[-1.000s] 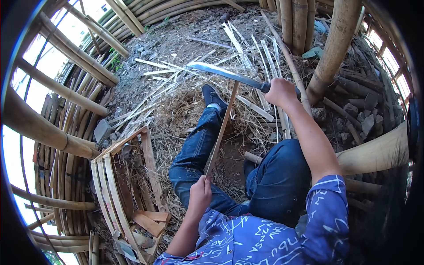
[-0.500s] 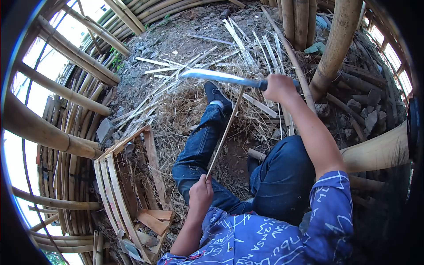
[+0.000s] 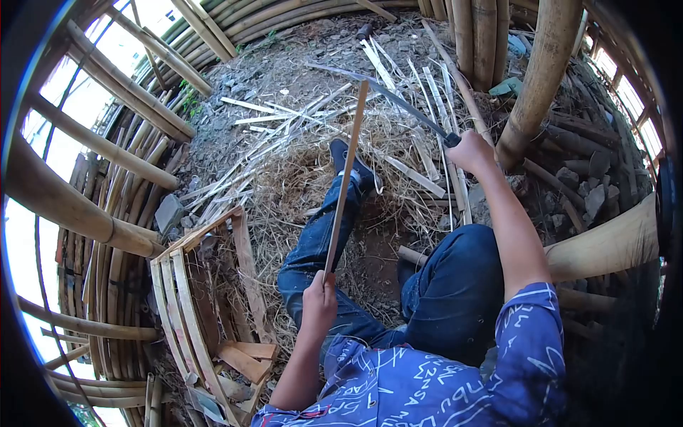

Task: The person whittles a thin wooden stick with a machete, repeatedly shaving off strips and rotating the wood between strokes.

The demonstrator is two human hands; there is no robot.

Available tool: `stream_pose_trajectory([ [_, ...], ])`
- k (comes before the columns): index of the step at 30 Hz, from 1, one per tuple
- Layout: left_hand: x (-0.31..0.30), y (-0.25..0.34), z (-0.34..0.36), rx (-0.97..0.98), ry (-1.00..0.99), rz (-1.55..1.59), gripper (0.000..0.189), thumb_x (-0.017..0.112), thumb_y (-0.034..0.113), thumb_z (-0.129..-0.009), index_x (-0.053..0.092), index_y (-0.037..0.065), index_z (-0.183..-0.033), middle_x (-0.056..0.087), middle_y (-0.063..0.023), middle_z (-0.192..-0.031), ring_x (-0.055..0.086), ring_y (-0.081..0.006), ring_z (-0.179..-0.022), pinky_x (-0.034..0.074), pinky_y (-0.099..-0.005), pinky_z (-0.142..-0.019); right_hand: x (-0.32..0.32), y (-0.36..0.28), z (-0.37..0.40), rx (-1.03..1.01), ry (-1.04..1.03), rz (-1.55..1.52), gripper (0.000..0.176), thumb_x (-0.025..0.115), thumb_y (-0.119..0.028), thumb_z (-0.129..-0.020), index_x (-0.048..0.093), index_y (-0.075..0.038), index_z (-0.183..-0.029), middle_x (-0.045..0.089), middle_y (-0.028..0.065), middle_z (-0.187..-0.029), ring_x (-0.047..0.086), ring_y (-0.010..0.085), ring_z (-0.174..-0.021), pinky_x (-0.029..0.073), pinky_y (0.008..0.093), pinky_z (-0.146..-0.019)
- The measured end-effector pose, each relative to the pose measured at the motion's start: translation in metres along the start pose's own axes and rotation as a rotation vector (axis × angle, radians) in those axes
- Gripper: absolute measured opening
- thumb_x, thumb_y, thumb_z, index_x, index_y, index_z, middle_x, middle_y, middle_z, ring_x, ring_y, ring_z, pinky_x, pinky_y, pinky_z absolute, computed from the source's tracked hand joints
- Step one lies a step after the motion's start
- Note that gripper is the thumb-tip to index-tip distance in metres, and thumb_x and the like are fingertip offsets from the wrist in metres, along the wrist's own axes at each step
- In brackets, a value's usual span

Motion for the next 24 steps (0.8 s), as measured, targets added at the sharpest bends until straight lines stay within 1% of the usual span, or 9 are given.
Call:
stream_pose_trajectory([
  [5, 0.013, -0.005, -0.006, 0.006, -0.037, -0.014, 0.021, 0.044, 0.018, -0.100, 0.049, 0.000, -0.090, 0.050, -0.0235, -0.064, 0.053, -0.0433, -0.060, 0.038, -0.0441, -0.051, 0.005, -0.012, -0.008, -0.078, 0.071, -0.160, 0.039, 0.067, -0.035, -0.068, 0.069, 0.000, -0.084, 0.070, 0.0212, -0.090, 0.068, 0.0335, -0.089, 0.053, 0.0404, -0.080],
  [7, 0.015, -0.004, -0.009, 0.029, -0.022, 0.062, 0.024, 0.044, 0.020, -0.101, 0.047, 0.000, -0.088, 0.049, -0.0164, -0.061, 0.051, -0.0325, -0.053, 0.038, -0.0402, -0.050, 0.002, -0.020, -0.004, -0.096, 0.090, -0.214, 0.040, 0.068, -0.037, -0.068, 0.069, 0.001, -0.081, 0.070, 0.0213, -0.086, 0.069, 0.0328, -0.086, 0.053, 0.0398, -0.077],
  [8, 0.017, -0.007, -0.011, 0.025, -0.022, 0.062, 0.024, 0.044, 0.020, -0.101, 0.047, 0.000, -0.088, 0.049, -0.0164, -0.061, 0.051, -0.0325, -0.053, 0.038, -0.0402, -0.050, 0.002, -0.027, 0.000, -0.146, 0.043, -0.322, 0.039, 0.068, -0.036, -0.068, 0.068, 0.001, -0.079, 0.069, 0.0196, -0.079, 0.069, 0.0306, -0.079, 0.053, 0.0387, -0.072],
  [10, 0.028, -0.019, -0.014, -0.053, -0.115, 0.270, 0.035, 0.041, 0.031, -0.103, 0.049, 0.004, -0.082, 0.040, 0.0019, -0.060, 0.035, -0.0062, -0.057, 0.030, -0.0260, -0.049, 0.009, -0.033, 0.000, -0.197, -0.010, -0.428, 0.038, 0.068, -0.035, -0.068, 0.067, 0.002, -0.077, 0.068, 0.0179, -0.073, 0.069, 0.0284, -0.072, 0.052, 0.0377, -0.067],
  [13, 0.032, -0.016, -0.023, -0.017, -0.248, 0.402, 0.037, 0.040, 0.035, -0.104, 0.047, 0.010, -0.077, 0.040, 0.0056, -0.059, 0.036, -0.0027, -0.052, 0.028, -0.0223, -0.045, 0.018, -0.044, -0.001, -0.229, -0.050, -0.621, 0.034, 0.067, -0.031, -0.069, 0.063, 0.003, -0.067, 0.062, 0.0101, -0.058, 0.060, 0.0215, -0.054, 0.047, 0.0351, -0.055],
  [16, 0.037, -0.020, -0.030, -0.192, -0.342, 0.537, 0.034, 0.043, 0.036, -0.103, 0.048, 0.011, -0.081, 0.041, 0.0073, -0.062, 0.036, -0.0025, -0.053, 0.029, -0.0211, -0.047, 0.007, -0.063, 0.016, -0.315, -0.073, -0.603, 0.033, 0.067, -0.030, -0.070, 0.063, 0.002, -0.065, 0.061, 0.0097, -0.056, 0.061, 0.0204, -0.053, 0.047, 0.0345, -0.054],
  [17, 0.041, -0.026, -0.036, -0.156, -0.318, 0.556, 0.037, 0.041, 0.041, -0.102, 0.045, 0.013, -0.079, 0.041, 0.0053, -0.056, 0.035, -0.0053, -0.041, 0.029, -0.0223, -0.038, -0.002, -0.072, 0.024, -0.409, 0.000, -0.577, 0.031, 0.067, -0.029, -0.071, 0.064, 0.001, -0.065, 0.060, 0.0102, -0.055, 0.061, 0.0193, -0.053, 0.047, 0.0352, -0.055],
  [18, 0.041, -0.028, -0.038, -0.157, -0.318, 0.555, 0.037, 0.041, 0.041, -0.102, 0.045, 0.013, -0.079, 0.041, 0.0053, -0.056, 0.035, -0.0053, -0.041, 0.029, -0.0223, -0.038, -0.001, -0.075, 0.026, -0.408, -0.001, -0.578, 0.031, 0.067, -0.029, -0.071, 0.064, 0.001, -0.065, 0.060, 0.0102, -0.055, 0.061, 0.0193, -0.053, 0.047, 0.0352, -0.055],
  [24, 0.054, -0.028, -0.042, -0.345, -0.419, 0.701, 0.037, 0.044, 0.040, -0.102, 0.048, 0.011, -0.078, 0.040, 0.0054, -0.055, 0.036, -0.0045, -0.042, 0.028, -0.0220, -0.038, 0.006, -0.113, 0.061, -0.669, -0.042, -0.404, 0.024, 0.070, -0.028, -0.070, 0.071, -0.005, -0.076, 0.067, 0.0149, -0.068, 0.068, 0.0309, -0.066, 0.053, 0.0391, -0.064],
])
Point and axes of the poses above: each hand's wrist, its own z-axis away from the middle knuckle, its own x-axis out of the palm, y = z × x, the point moved 8 cm from there along -z, towards the middle knuckle
